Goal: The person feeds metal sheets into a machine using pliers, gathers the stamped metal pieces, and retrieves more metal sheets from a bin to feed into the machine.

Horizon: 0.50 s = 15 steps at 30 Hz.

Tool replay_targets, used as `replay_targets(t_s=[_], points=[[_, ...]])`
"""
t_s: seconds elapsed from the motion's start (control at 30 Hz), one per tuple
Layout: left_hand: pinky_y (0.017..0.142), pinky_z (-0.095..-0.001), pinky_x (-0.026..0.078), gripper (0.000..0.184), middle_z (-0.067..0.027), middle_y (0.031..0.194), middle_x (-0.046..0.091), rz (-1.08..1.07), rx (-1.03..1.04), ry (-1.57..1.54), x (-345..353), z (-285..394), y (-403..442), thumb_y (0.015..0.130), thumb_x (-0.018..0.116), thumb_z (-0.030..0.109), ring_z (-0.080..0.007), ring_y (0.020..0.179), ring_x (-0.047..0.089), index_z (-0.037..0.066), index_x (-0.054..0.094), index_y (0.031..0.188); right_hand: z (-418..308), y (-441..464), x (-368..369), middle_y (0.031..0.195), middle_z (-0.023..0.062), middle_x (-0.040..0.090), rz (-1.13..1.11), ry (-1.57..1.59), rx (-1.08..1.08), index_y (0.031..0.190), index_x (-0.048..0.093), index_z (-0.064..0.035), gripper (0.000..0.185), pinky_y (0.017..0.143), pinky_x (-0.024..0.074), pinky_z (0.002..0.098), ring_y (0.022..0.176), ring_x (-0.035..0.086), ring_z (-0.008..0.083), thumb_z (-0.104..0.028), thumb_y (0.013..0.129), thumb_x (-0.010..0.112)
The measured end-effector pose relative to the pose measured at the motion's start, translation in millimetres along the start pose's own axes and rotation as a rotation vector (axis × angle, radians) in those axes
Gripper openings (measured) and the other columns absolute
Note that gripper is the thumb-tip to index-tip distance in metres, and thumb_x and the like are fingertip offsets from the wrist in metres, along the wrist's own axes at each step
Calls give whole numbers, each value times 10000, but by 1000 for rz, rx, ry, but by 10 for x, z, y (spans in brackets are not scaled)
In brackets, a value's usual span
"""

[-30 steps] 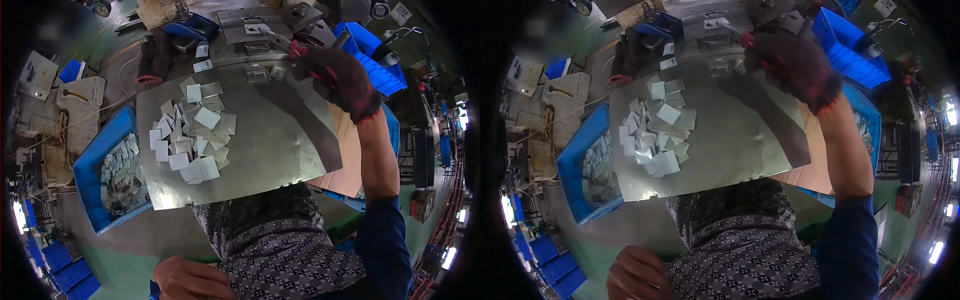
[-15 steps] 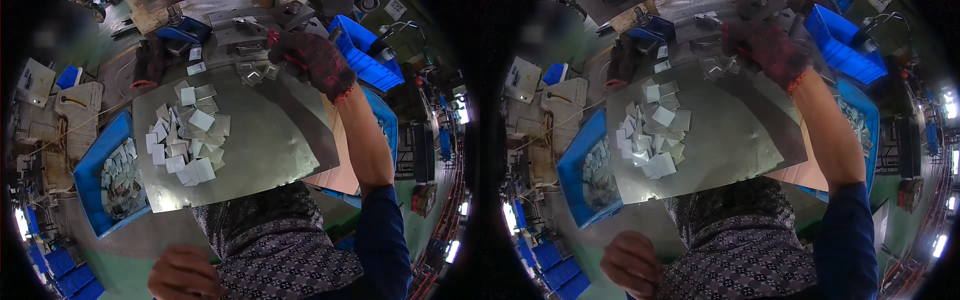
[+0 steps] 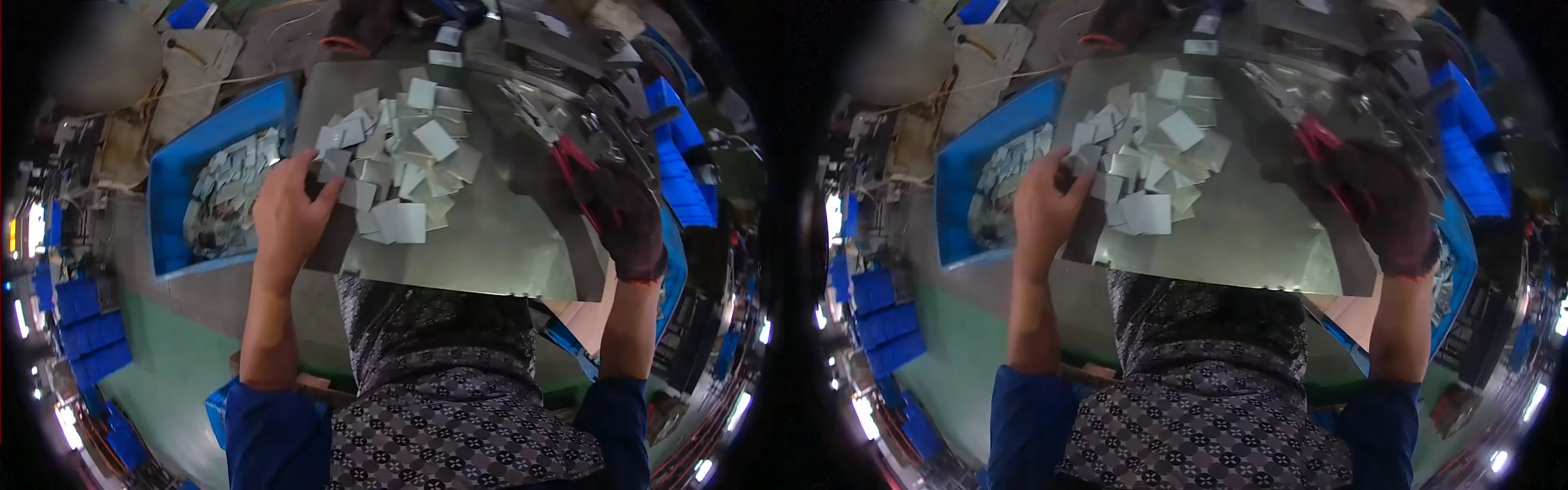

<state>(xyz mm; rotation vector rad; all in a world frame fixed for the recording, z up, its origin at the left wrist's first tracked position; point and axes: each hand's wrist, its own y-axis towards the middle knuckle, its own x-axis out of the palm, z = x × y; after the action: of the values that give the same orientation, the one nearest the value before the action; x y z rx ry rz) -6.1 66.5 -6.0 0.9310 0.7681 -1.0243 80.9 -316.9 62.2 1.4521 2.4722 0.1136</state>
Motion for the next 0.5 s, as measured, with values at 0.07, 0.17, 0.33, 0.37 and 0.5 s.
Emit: replay_targets(t_s=[0.07,0.17,0.33,0.37,0.5], points=[[751,-389,491,380,-113,930,641,-33,-68,-110,16,-24,38,775,730,269,-295,843,624,63,629,1078,-34,26,41,1038,147,648,-123,197,189,1105,629,-8,215,815,501,330,916,648,215,-76,902,610],[732,-372,498,364,-114,907,654,-47,-116,-138,9,-23,70,764,742,230,-274,805,639,45,637,1060,-40,37,114,1068,169,638,-126,259,388,1106,620,15,203,778,518,333,911,649,239,-43,914,593],[651,-246,488,225,-59,838,662,-9,-297,-843,49,-105,119,820,713,50,-121,722,622,-7,630,1021,-86,-24,395,998,191,660,-115,116,325,1103,584,114,331,817,517,316,939,665,245,-150,903,592],[630,-225,486,154,-40,835,643,13,-347,-979,37,-88,121,846,685,14,-100,717,611,-11,624,986,-43,-62,408,1013,196,658,-113,223,394,1117,579,115,340,826,516,319,947,665,249,-145,899,595],[601,-245,496,130,-42,831,640,-37,-408,-1373,43,-22,151,849,682,17,-109,694,607,5,618,962,182,-89,469,1139,164,634,-476,585,459,1287,498,87,460,907,491,333,1037,625,246,-98,882,610]])
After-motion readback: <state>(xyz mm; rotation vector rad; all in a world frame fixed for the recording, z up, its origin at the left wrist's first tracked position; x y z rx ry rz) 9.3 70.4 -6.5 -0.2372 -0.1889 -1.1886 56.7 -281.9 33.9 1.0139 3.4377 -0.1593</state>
